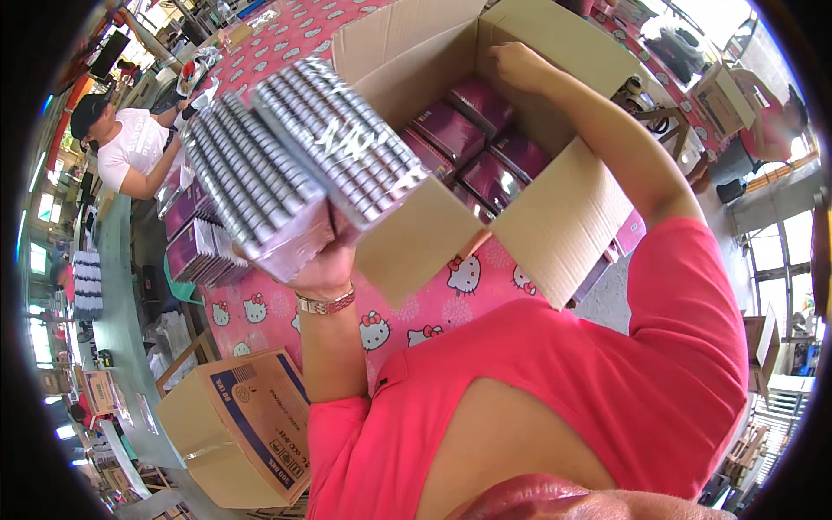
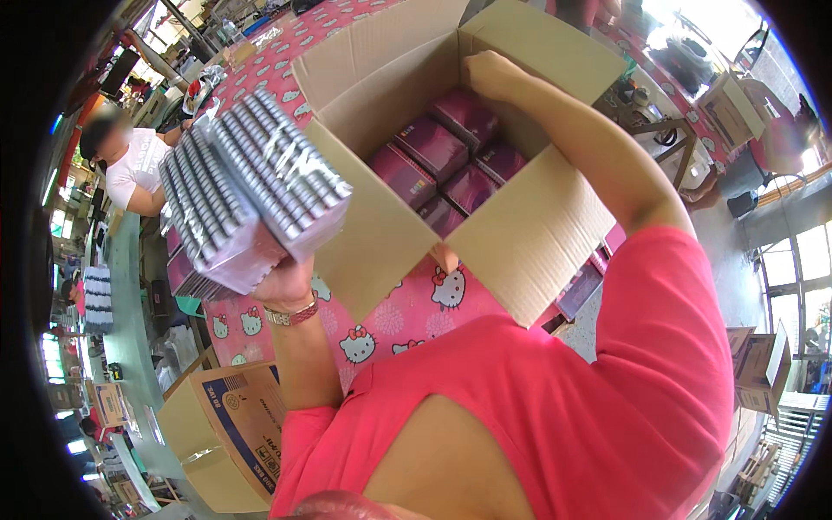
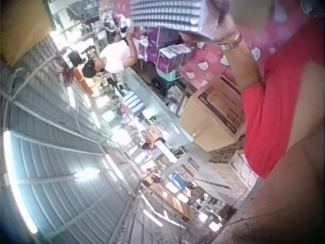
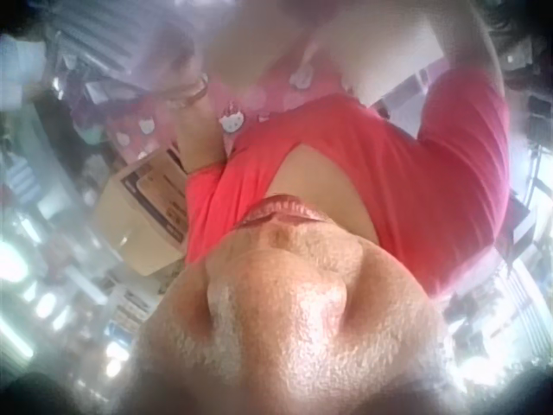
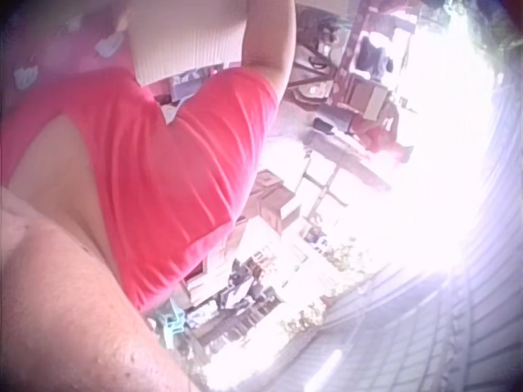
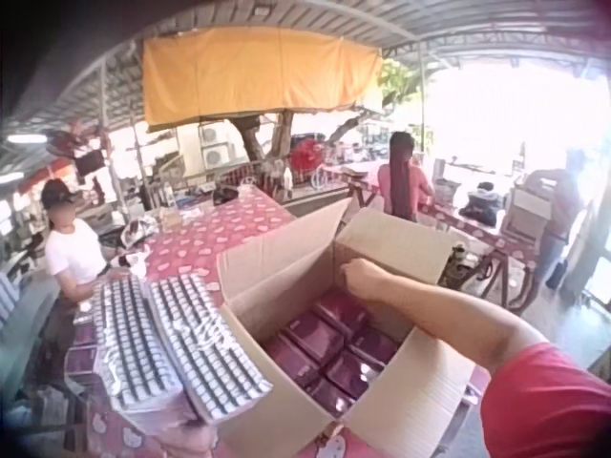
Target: The person places stacks of notebooks into a cardboard box, seals the box with a tape dispenser, writes on the box with a pen, and then stacks the box onto a pile with others.
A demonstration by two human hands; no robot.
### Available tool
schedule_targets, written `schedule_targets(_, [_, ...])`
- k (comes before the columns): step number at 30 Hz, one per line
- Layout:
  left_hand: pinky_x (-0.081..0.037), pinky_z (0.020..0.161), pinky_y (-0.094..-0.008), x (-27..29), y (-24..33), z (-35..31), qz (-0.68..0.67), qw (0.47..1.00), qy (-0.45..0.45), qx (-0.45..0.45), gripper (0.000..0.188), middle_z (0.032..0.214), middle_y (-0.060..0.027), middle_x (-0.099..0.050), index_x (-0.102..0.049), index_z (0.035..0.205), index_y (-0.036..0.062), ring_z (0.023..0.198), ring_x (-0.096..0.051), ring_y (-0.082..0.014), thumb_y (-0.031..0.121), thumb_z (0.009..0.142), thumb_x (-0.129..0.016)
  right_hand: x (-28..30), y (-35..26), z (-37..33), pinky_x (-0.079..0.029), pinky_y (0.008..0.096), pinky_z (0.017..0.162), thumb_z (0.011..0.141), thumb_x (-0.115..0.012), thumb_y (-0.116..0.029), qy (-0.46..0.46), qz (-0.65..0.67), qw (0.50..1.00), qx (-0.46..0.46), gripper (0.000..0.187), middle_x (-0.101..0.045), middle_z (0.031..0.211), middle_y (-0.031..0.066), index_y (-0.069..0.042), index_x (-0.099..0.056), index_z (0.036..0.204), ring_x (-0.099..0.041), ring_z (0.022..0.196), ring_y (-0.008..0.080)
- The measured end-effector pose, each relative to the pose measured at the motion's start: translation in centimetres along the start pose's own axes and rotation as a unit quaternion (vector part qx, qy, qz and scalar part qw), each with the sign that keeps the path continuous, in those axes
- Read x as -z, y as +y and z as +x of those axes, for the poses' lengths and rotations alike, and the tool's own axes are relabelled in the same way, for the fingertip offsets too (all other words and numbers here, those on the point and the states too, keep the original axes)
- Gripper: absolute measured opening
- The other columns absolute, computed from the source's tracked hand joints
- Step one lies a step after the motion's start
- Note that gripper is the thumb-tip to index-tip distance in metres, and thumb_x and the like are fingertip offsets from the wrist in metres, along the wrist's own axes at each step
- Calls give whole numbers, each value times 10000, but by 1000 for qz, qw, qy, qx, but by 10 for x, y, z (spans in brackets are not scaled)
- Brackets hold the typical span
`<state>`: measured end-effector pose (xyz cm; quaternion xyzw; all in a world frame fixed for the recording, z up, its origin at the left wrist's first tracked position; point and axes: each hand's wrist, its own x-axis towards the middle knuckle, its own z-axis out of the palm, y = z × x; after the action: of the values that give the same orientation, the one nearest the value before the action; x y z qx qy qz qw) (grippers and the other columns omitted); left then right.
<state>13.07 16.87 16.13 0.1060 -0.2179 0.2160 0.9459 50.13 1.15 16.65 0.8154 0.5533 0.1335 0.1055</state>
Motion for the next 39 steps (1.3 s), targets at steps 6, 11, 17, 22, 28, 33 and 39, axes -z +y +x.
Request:
schedule_targets(6, [-447,928,-455,-17,-28,42,136,991,19,-9,423,1108,-143,-616,-551,1129,-11,1024,-594,-296,257,804,-596,150,-108,-42,-477,295,770,846,-598,-313,-33,868,492,61,582,-615,1016,129,-18,-425,1317,-604,891,188])
schedule_targets(11, [-443,907,-395,-27,-27,42,330,936,111,-56,331,1063,-55,-623,-586,1094,52,992,-587,-212,163,785,-628,132,-47,-31,-457,342,867,794,-709,-243,-82,463,881,46,767,-571,1137,181,-32,-283,1397,-566,1012,249])
schedule_targets(17, [-417,943,-399,-19,-2,20,303,933,166,-95,371,1114,-51,-598,-556,1153,51,1061,-554,-202,153,801,-610,41,-65,-30,-508,375,799,806,-640,-300,-332,544,768,-62,498,-590,1060,137,-8,-516,1190,-585,998,252])
schedule_targets(22, [-410,951,-399,-18,-4,22,304,931,179,-96,374,1125,-43,-596,-552,1162,57,1071,-549,-198,165,808,-606,-20,-95,-34,-442,415,945,906,-521,-291,-591,347,726,54,479,-531,1246,136,-9,-423,1281,-516,1102,242])
schedule_targets(28, [-419,946,-352,-7,-23,28,318,942,92,-52,326,1118,-33,-601,-547,1166,47,1077,-547,-169,211,884,-566,30,-103,-6,-455,379,882,925,-477,-419,-375,548,732,151,555,-561,1208,145,-33,-396,1316,-563,1055,253])
schedule_targets(33, [-378,969,-349,7,-35,42,548,822,156,5,473,1222,-54,-517,-460,1255,28,1143,-482,-164,389,950,-470,148,-86,-33,-432,349,892,835,-651,-310,-178,883,387,199,668,-572,1148,175,-29,-334,1352,-546,1050,249])
schedule_targets(39, [-345,978,-379,37,69,33,653,650,330,-205,677,1300,-130,-448,-335,1359,-10,1130,-474,-204,398,874,-572,137,-48,-29,-460,324,877,886,-531,-434,-154,156,975,-37,627,-537,1255,136,-62,-382,1367,-555,1077,223])
